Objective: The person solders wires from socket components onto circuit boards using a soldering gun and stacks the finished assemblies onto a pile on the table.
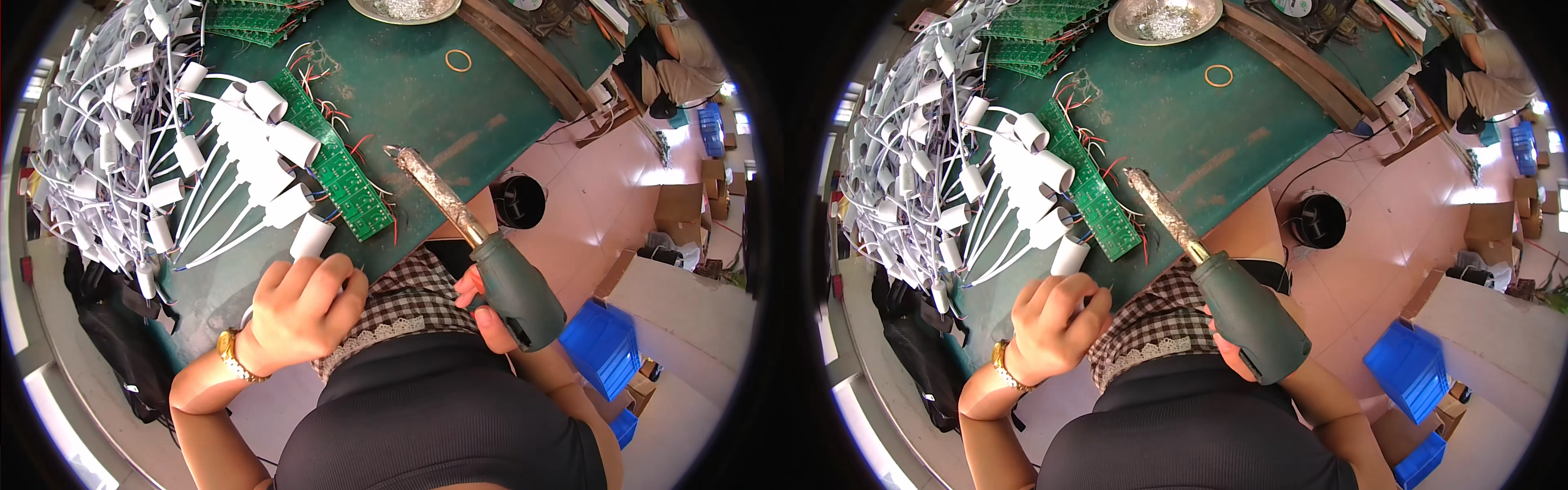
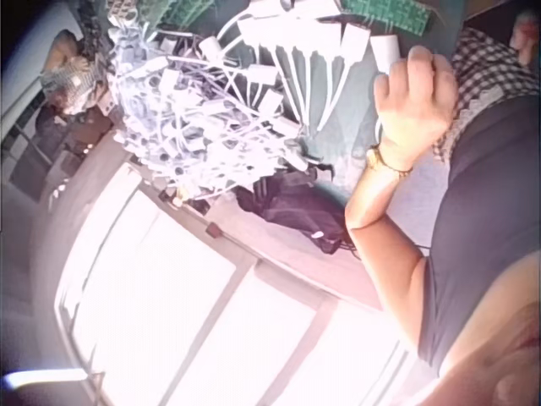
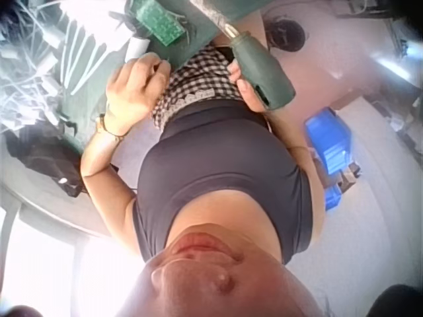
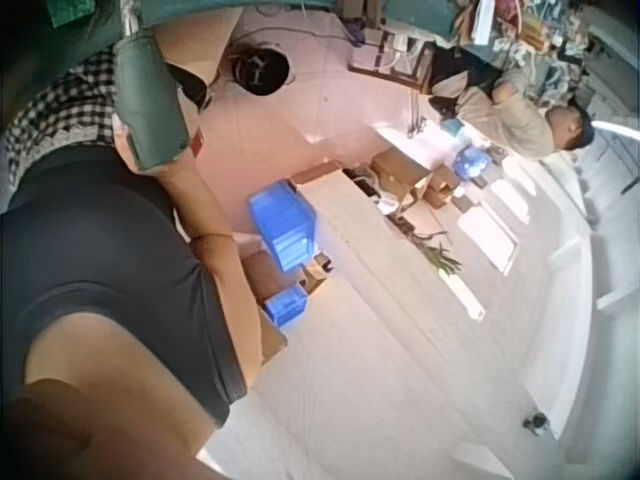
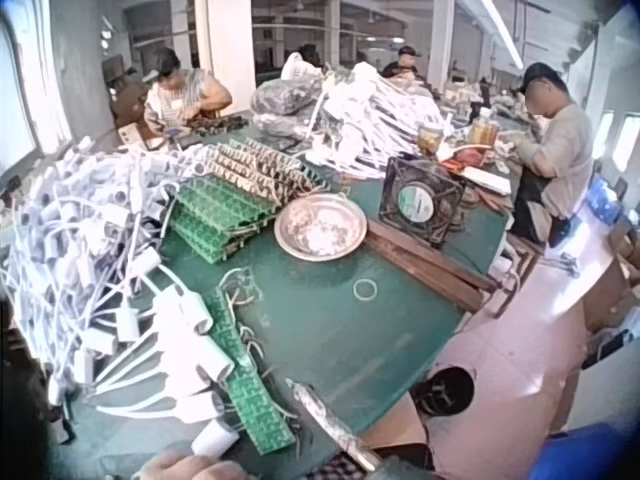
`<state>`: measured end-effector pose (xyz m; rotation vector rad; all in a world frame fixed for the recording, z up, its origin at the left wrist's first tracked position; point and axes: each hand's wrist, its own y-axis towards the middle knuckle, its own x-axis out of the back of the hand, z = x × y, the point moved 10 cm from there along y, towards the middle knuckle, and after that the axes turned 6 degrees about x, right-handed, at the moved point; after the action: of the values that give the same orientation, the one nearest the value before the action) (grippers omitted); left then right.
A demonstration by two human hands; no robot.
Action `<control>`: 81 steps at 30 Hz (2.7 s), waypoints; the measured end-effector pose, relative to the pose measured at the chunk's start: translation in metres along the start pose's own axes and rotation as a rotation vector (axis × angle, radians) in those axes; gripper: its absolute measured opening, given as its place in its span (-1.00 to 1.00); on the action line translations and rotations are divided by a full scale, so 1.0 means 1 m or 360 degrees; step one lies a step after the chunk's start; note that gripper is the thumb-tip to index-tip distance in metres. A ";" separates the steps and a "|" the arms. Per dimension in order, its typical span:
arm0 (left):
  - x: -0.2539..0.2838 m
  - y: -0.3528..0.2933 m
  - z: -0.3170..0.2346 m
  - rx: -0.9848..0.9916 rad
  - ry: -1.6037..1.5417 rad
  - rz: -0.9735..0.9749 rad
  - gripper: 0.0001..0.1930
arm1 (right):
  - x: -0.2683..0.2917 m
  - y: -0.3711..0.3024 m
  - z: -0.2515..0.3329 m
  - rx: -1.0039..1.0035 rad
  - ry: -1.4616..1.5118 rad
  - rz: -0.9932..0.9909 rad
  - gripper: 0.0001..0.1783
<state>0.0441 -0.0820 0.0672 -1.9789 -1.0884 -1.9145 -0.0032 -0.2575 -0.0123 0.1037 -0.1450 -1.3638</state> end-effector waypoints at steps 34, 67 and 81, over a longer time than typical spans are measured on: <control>-0.011 0.017 0.031 0.0312 -0.0021 -0.0240 -0.71 | -0.007 -0.049 -0.011 -0.0337 -0.0171 0.0024 -0.69; -0.012 0.023 0.034 0.0422 -0.0139 -0.0164 -0.75 | -0.002 -0.025 0.007 -0.0080 -0.0521 0.0078 -0.58; -0.015 0.021 0.035 0.0395 -0.0162 -0.0183 -0.76 | -0.010 -0.033 -0.008 -0.0384 -0.0566 0.0168 -0.72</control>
<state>0.0858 -0.0817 0.0550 -1.9302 -1.4193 -1.6495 -0.0361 -0.2542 -0.0259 -0.3465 -0.2781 -1.2748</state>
